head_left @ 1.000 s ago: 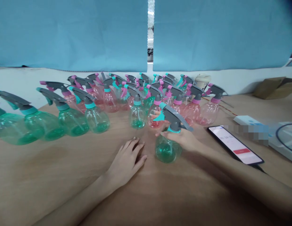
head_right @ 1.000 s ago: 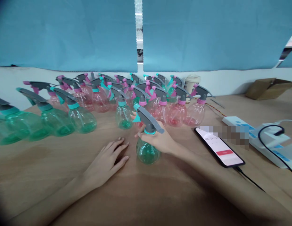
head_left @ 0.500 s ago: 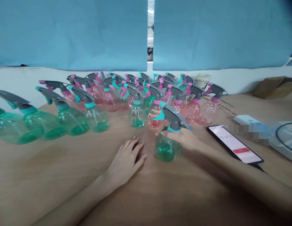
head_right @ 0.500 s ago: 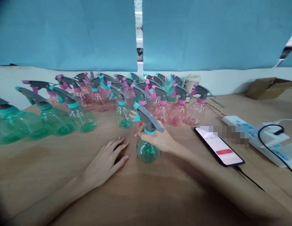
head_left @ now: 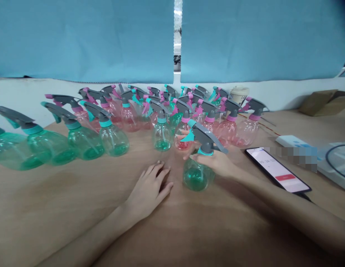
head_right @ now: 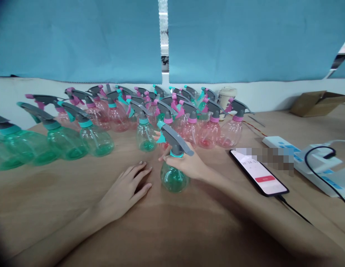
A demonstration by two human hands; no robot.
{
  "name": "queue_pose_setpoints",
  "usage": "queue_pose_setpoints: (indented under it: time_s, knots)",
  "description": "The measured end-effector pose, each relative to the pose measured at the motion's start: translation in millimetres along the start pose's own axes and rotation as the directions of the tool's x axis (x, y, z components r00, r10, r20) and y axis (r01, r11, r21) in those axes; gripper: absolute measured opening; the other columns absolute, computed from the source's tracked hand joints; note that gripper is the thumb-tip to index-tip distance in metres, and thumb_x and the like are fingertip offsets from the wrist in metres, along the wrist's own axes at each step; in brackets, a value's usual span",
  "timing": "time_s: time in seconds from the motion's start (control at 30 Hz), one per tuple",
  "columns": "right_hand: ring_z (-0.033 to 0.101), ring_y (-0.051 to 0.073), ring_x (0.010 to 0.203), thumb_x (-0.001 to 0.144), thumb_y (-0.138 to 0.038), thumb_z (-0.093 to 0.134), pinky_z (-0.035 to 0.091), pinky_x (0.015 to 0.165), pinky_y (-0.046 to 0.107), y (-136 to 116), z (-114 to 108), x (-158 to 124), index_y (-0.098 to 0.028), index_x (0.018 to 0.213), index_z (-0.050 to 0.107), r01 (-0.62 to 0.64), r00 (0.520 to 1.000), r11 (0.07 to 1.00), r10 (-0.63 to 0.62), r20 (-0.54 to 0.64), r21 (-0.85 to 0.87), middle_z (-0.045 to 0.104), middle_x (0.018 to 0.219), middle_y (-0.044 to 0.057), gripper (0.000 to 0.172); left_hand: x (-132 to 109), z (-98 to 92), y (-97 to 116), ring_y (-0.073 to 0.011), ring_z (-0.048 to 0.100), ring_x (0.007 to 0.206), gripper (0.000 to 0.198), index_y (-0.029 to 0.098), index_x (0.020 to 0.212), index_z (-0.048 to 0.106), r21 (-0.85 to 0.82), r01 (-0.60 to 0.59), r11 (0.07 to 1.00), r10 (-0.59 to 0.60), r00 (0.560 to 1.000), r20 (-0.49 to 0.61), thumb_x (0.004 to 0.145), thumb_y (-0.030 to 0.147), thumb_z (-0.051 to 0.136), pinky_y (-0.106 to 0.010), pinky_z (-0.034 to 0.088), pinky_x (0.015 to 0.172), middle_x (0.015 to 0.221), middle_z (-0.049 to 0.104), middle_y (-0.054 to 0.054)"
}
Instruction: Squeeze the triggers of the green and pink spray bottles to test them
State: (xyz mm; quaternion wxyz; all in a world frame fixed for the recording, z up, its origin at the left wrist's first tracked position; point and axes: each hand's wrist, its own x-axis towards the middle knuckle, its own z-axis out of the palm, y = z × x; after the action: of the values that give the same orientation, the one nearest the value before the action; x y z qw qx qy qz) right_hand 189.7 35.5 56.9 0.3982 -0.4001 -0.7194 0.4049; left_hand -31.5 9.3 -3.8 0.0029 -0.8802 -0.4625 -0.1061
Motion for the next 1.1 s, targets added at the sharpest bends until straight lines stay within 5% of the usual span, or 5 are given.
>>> queue_pose_setpoints:
  time_s: [0.37,0.73,0.93,1.1]
  knots:
    - [0.060,0.019,0.077,0.071,-0.041,0.060,0.049,0.070,0.035,2.7,-1.7,-2.9,-0.025,0.076,0.063,-0.086,0.996,0.995,0.085,-0.015,-0.049,0.066,0.080,0.001,0.017,-1.2,-0.3,0.1,-0.0268,0.036,0.120,0.041,0.017,0.125,0.045,0.005,-0.006,1.000,0.006,1.000,-0.008,0.091,0.040,0.038,-0.043,0.033,0.095,0.130,0.044,-0.011]
    - [0.061,0.018,0.082,0.074,-0.036,0.056,0.048,0.077,0.035,0.6,-1.1,-0.1,-0.023,0.073,0.062,-0.002,1.000,1.000,0.003,0.013,-0.024,0.066,0.081,0.001,0.014,-0.5,-0.9,0.6,-0.0269,0.037,0.119,0.041,0.016,0.124,0.046,-0.008,-0.002,1.000,0.002,1.000,-0.013,0.091,0.040,0.039,-0.043,0.034,0.095,0.128,0.045,-0.012]
    - [0.061,0.020,0.074,0.070,-0.034,0.058,0.049,0.073,0.037,-1.0,-0.3,-1.9,-0.022,0.068,0.063,-0.068,0.996,0.994,0.063,-0.061,-0.088,0.068,0.076,0.002,0.013,0.4,-0.4,0.2,-0.0267,0.036,0.120,0.042,0.015,0.125,0.045,0.007,-0.004,1.000,0.004,1.000,-0.002,0.091,0.040,0.039,-0.043,0.033,0.095,0.129,0.044,-0.012]
    - [0.062,0.020,0.076,0.072,-0.032,0.055,0.049,0.073,0.036,-0.9,0.2,-1.3,-0.023,0.081,0.065,-0.013,0.999,0.998,0.012,-0.031,-0.056,0.065,0.074,0.000,0.016,0.5,0.3,0.2,-0.0270,0.037,0.119,0.041,0.016,0.124,0.046,0.015,0.002,1.000,-0.002,1.000,0.001,0.091,0.040,0.039,-0.043,0.034,0.094,0.128,0.044,-0.012]
